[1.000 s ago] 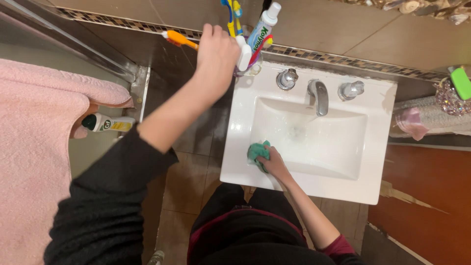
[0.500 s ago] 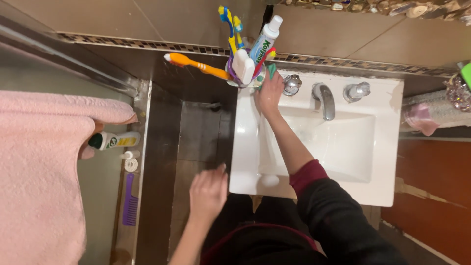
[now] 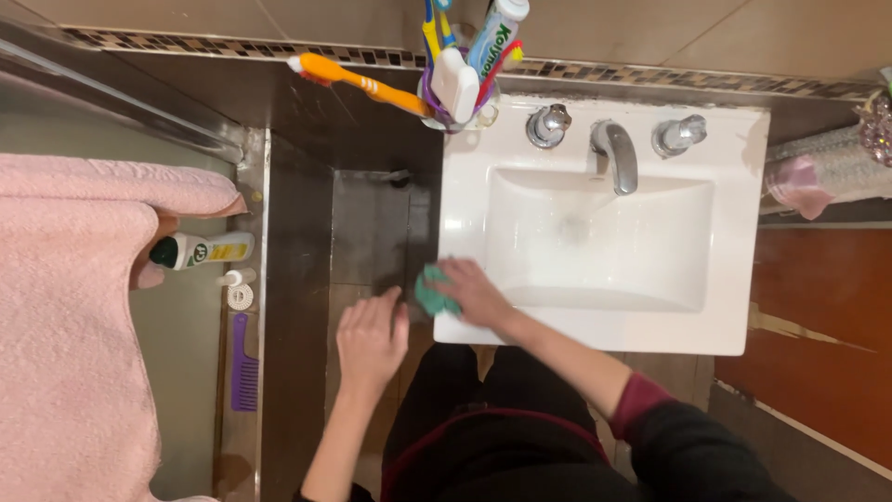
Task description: Cleaning a bathroom sink and faucet with a cloth and organizing nearby toiletries.
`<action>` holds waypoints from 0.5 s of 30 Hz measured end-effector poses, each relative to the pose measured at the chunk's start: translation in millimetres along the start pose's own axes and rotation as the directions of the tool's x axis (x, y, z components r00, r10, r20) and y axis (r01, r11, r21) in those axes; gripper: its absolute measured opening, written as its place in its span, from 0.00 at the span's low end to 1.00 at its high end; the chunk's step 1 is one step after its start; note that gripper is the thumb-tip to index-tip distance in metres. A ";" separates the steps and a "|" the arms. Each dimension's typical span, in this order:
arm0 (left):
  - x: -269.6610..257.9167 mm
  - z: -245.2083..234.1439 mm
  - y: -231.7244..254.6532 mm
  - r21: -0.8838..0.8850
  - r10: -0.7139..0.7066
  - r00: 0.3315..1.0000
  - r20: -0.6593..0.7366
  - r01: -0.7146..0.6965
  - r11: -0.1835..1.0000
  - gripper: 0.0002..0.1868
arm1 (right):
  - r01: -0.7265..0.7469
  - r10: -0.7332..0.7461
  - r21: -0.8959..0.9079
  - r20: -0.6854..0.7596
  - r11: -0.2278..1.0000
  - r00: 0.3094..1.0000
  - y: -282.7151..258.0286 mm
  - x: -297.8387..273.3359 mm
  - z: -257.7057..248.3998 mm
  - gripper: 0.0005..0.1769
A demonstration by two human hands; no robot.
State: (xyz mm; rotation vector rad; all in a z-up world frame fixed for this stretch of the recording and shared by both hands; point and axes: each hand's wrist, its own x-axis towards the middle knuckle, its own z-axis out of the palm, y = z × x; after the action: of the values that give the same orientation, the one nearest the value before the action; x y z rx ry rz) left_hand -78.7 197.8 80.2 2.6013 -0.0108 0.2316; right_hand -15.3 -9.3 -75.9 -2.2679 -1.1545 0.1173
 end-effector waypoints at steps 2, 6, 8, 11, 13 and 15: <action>6.2 -0.1 0.7 0.007 0.018 1.000 -0.024 -0.018 1.000 0.11 | -0.025 0.022 0.039 0.077 0.999 0.997 -22.7 -31.5 -23.9 0.41; 15.8 12.9 10.5 -0.008 0.071 0.997 -0.039 -0.071 0.997 0.11 | -0.195 0.191 0.054 0.060 0.979 0.980 -27.2 -110.9 -42.1 0.45; 18.7 24.0 16.4 -0.032 0.094 0.995 -0.027 -0.095 0.995 0.11 | -0.338 0.337 -0.026 -0.021 0.941 0.941 -13.5 -159.3 -51.9 0.45; 18.7 38.4 23.7 -0.068 0.128 0.992 -0.006 -0.128 0.989 0.11 | -0.616 0.591 -0.134 -0.185 0.776 0.785 0.5 -232.7 -82.2 0.44; 16.7 47.5 25.8 -0.085 0.143 0.990 0.007 -0.142 0.986 0.11 | -0.744 0.697 -0.162 -0.265 0.649 0.666 4.4 -260.2 -96.3 0.43; 14.7 56.5 26.4 -0.095 0.121 0.991 0.051 -0.116 0.989 0.11 | -0.815 0.717 -0.082 -0.431 0.573 0.548 5.9 -265.2 -100.3 0.37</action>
State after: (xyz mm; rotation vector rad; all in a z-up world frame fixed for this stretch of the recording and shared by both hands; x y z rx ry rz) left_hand -56.4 147.1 48.0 2.5170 -0.1927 0.1949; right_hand -142.7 -260.6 -43.8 -2.7440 0.1256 -0.1237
